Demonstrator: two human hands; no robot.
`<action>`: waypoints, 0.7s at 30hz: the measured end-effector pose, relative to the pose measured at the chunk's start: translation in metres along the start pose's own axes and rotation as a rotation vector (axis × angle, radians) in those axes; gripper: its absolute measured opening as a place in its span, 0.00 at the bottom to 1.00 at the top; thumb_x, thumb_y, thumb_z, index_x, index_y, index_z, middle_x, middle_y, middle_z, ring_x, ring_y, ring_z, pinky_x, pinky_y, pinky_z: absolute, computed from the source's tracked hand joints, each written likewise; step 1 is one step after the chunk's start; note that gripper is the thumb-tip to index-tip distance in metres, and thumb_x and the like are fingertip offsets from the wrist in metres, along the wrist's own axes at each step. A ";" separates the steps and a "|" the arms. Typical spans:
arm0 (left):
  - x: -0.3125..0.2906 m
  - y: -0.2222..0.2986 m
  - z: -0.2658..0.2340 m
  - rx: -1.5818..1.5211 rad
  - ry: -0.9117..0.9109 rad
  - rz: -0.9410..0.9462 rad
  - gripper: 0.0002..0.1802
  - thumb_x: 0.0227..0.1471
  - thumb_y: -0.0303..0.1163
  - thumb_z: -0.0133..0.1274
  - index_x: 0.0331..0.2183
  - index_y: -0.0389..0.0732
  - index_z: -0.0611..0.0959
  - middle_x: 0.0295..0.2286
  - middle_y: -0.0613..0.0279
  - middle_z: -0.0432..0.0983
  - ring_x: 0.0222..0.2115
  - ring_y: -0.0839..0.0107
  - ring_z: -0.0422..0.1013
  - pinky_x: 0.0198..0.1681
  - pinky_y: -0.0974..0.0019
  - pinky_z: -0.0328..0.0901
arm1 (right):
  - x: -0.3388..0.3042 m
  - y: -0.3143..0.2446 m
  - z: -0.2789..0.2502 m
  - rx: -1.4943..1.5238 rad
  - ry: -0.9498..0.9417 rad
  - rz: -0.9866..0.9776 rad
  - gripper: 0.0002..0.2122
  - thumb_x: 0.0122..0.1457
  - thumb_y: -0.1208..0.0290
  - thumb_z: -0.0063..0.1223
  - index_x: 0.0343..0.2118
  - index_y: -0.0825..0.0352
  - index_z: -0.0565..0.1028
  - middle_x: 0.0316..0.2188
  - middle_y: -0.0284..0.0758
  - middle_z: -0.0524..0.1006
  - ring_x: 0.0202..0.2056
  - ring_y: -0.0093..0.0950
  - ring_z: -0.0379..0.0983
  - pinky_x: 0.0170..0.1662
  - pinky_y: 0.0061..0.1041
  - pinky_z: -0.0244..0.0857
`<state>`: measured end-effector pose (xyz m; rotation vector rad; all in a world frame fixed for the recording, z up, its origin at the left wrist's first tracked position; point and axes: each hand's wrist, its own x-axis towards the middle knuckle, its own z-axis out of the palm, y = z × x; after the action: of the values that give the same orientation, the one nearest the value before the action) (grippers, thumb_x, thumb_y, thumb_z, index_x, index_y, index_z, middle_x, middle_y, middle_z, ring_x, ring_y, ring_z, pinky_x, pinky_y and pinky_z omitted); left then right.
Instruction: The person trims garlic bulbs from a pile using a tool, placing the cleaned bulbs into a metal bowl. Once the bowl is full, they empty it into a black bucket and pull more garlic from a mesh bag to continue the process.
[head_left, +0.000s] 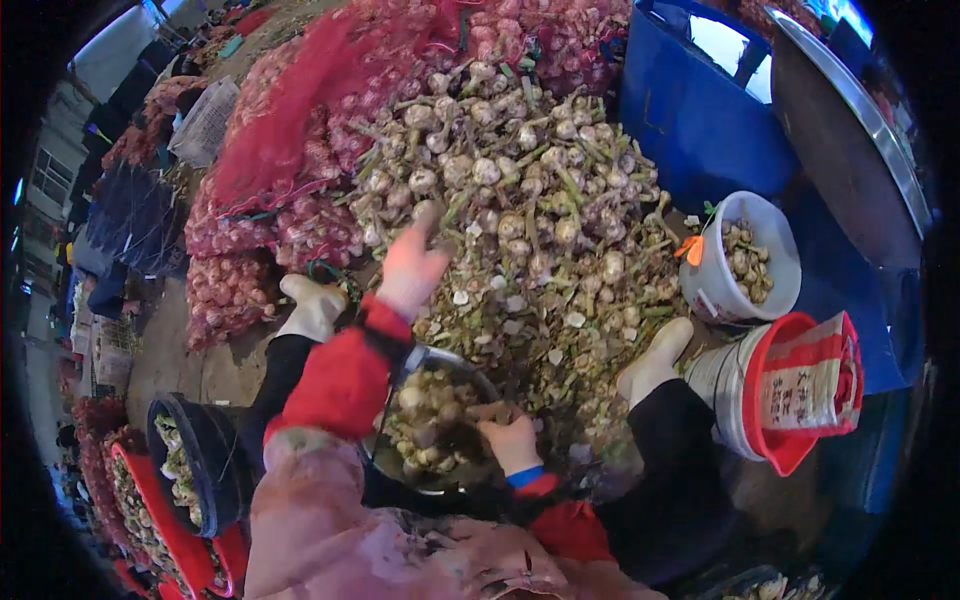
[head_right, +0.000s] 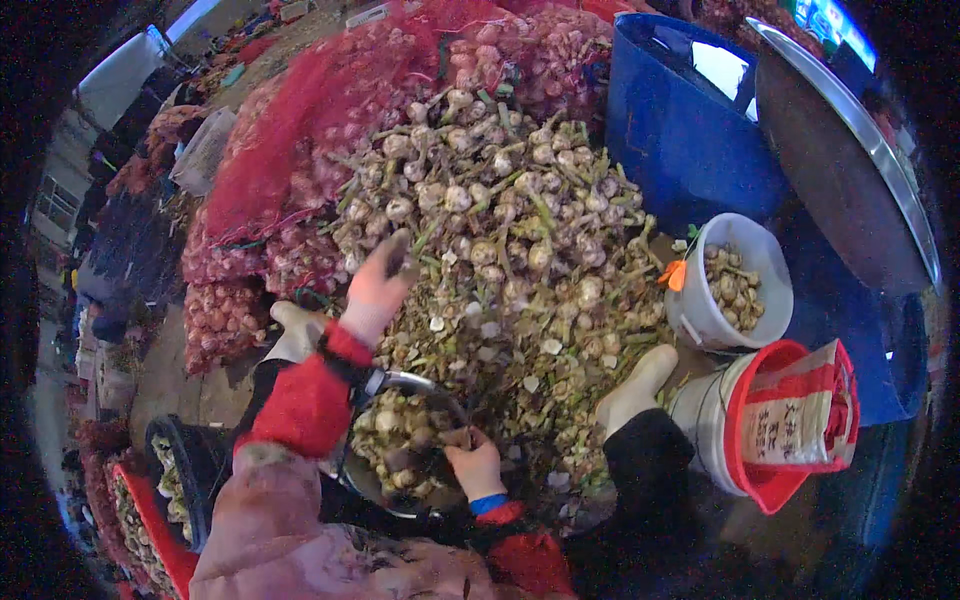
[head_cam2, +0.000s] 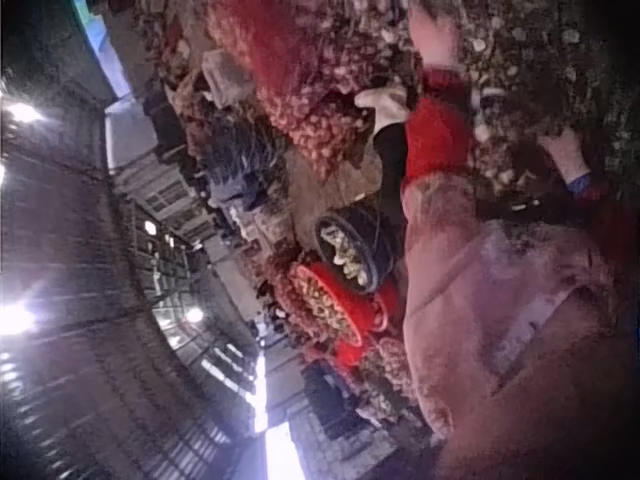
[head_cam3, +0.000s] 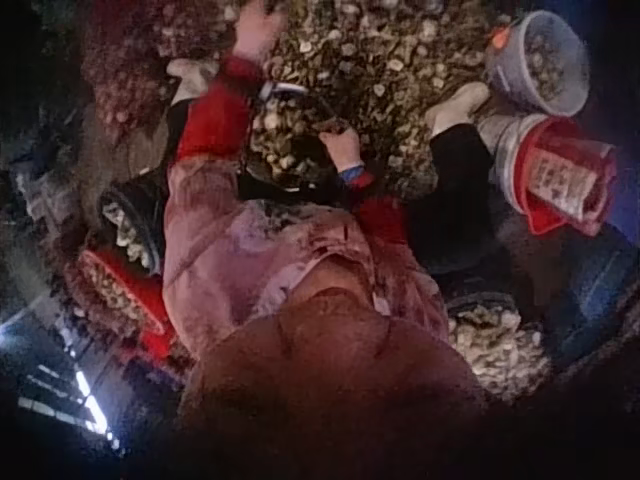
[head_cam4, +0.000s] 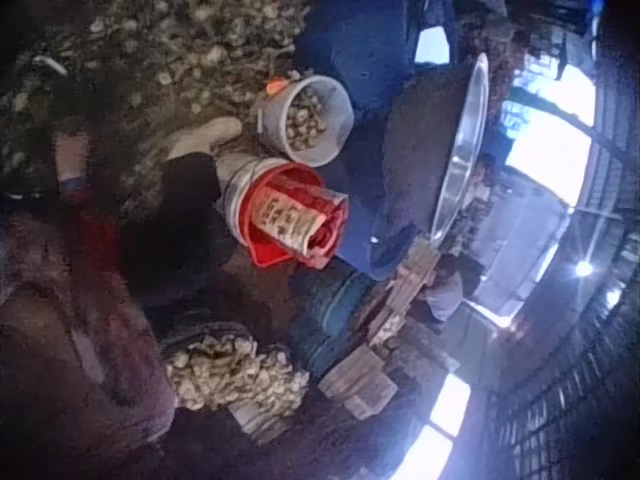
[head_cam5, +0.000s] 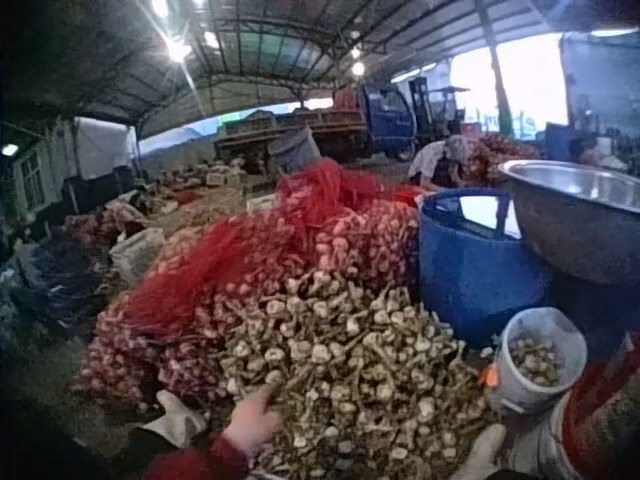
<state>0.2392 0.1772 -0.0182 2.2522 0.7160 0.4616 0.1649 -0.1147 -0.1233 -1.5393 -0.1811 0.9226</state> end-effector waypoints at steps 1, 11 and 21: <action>0.035 0.031 0.027 0.268 -0.025 0.003 0.38 0.44 0.36 0.58 0.58 0.51 0.65 0.53 0.43 0.65 0.50 0.51 0.66 0.52 0.56 0.63 | 0.008 0.020 -0.013 0.033 0.102 0.085 0.10 0.47 0.78 0.60 0.35 0.66 0.77 0.32 0.32 0.79 0.35 0.21 0.74 0.40 0.25 0.67; 0.132 0.024 0.088 0.823 -0.054 0.306 0.27 0.46 0.36 0.57 0.51 0.51 0.73 0.39 0.48 0.75 0.39 0.49 0.73 0.41 0.53 0.67 | 0.024 0.048 -0.030 0.021 0.146 -0.009 0.11 0.48 0.79 0.58 0.37 0.69 0.75 0.30 0.29 0.77 0.33 0.20 0.71 0.38 0.22 0.65; -0.137 0.004 0.027 -0.510 -0.456 -0.437 0.45 0.31 0.18 0.64 0.54 0.40 0.65 0.42 0.60 0.71 0.43 0.69 0.70 0.46 0.67 0.67 | 0.003 0.007 -0.020 -0.024 0.167 -0.131 0.10 0.48 0.73 0.62 0.33 0.68 0.77 0.31 0.36 0.79 0.34 0.28 0.75 0.41 0.27 0.67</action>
<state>0.1470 0.0767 -0.0495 1.5796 0.7204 -0.0838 0.1768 -0.1294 -0.1332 -1.5996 -0.1711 0.6879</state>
